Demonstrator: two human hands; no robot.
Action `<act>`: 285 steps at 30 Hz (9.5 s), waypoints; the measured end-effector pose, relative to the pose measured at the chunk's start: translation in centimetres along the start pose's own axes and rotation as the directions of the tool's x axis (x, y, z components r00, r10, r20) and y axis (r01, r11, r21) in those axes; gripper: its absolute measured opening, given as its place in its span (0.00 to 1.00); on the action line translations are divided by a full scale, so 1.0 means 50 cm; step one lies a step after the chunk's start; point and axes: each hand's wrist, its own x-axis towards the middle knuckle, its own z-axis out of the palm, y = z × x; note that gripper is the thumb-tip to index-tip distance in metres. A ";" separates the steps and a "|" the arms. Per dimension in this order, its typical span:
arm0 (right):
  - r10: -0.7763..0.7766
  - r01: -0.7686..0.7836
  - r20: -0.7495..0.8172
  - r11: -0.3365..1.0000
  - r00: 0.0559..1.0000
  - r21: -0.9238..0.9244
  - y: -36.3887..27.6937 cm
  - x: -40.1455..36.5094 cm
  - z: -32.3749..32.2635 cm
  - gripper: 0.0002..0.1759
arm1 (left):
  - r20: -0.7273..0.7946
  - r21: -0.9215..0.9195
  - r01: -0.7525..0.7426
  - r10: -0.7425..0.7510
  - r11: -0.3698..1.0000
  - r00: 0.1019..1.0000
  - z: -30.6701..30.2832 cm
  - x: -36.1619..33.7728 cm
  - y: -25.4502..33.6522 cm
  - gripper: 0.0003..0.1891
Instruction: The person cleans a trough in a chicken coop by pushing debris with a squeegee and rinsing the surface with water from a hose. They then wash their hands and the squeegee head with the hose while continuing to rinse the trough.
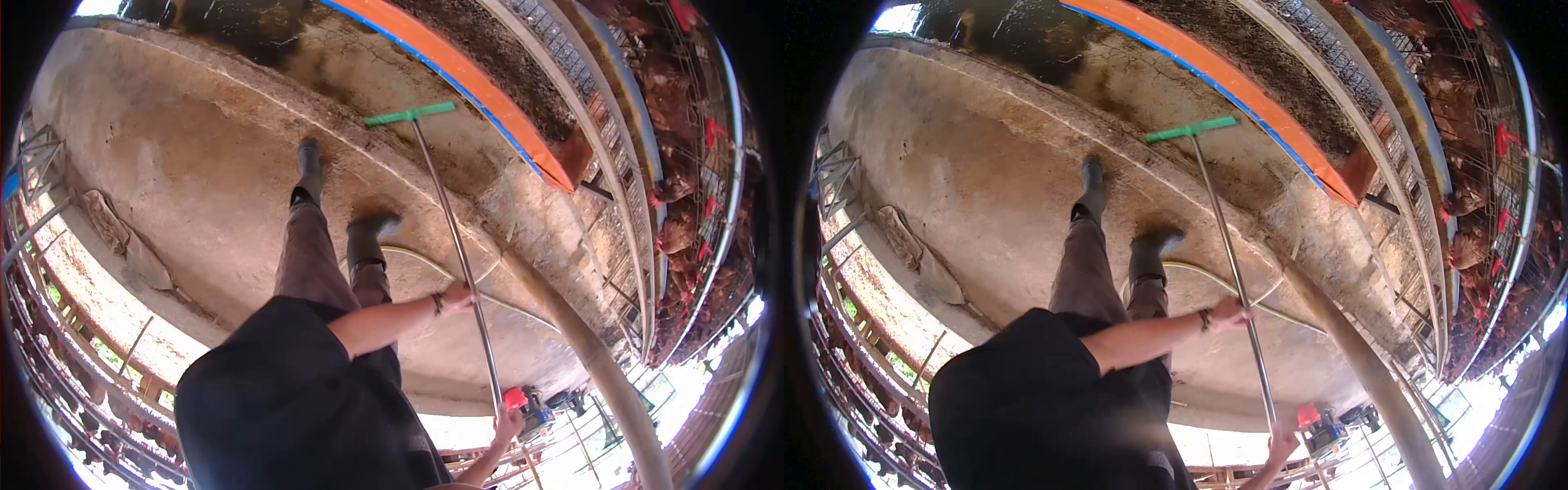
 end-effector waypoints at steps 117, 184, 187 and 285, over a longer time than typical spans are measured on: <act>-0.620 0.584 0.124 0.777 0.775 0.235 -0.651 -0.186 1.079 0.15 | -0.195 -0.517 -0.575 0.567 0.634 0.800 -0.836 0.012 1.051 0.21; -0.257 0.181 0.797 0.966 0.547 0.186 -1.295 -0.452 1.778 0.28 | -0.559 0.668 -0.375 0.766 0.643 0.318 -1.057 -0.512 0.994 0.22; -0.303 0.117 0.834 0.952 0.462 0.281 -1.241 -0.450 1.760 0.32 | -0.564 0.727 -0.391 0.816 0.564 0.126 -1.018 -0.430 1.000 0.21; -0.754 0.667 0.553 0.618 0.354 0.416 -1.862 -1.562 2.735 0.20 | -0.710 0.122 -0.560 0.466 0.820 0.528 -1.936 -1.386 1.546 0.25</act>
